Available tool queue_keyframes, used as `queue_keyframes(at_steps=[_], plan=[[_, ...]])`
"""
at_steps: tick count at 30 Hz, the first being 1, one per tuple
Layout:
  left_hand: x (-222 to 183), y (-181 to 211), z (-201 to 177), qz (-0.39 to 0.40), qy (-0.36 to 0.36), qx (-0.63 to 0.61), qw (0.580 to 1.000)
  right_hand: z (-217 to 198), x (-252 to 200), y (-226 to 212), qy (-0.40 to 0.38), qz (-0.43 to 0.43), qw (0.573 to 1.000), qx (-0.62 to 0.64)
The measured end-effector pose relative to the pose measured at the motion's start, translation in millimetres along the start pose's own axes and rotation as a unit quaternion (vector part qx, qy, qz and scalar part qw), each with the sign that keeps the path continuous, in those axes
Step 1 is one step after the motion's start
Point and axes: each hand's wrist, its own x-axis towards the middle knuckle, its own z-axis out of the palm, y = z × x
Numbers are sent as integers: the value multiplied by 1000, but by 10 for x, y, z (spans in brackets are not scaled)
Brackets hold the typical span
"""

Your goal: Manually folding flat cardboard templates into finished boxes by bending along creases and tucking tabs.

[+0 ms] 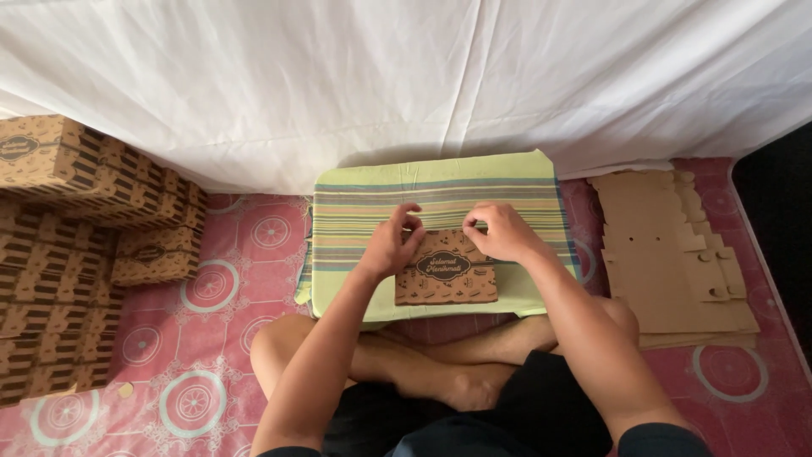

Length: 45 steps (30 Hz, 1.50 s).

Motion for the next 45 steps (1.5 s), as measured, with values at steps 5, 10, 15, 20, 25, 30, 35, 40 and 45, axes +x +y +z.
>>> queue_keyframes(at_steps=[5,10,15,20,25,30,35,40,45], plan=[[-14,67,26,6,3,-6,1000,149,150,30,-26,-27,999,-14],[-15,29,91,1,-4,-4,1000,138,179,-158,-51,-42,997,-39],[-3,90,82,-6,2,0,1000,265,280,-187,-59,-52,997,-25],[2,65,95,-20,22,-16,999,240,256,-230,-40,-65,997,-29],[-242,281,-114,-137,89,-138,977,188,-114,-69,38,0,999,23],[-540,252,188,-210,49,-302,929,612,-633,-29,97,176,918,341],[-565,164,292,-146,44,-343,927,692,-647,-38,104,140,905,388],[-575,-74,410,-100,41,-374,921,719,-667,31,91,125,911,384],[-634,129,381,-108,89,-381,914,748,-645,165,101,178,930,306]])
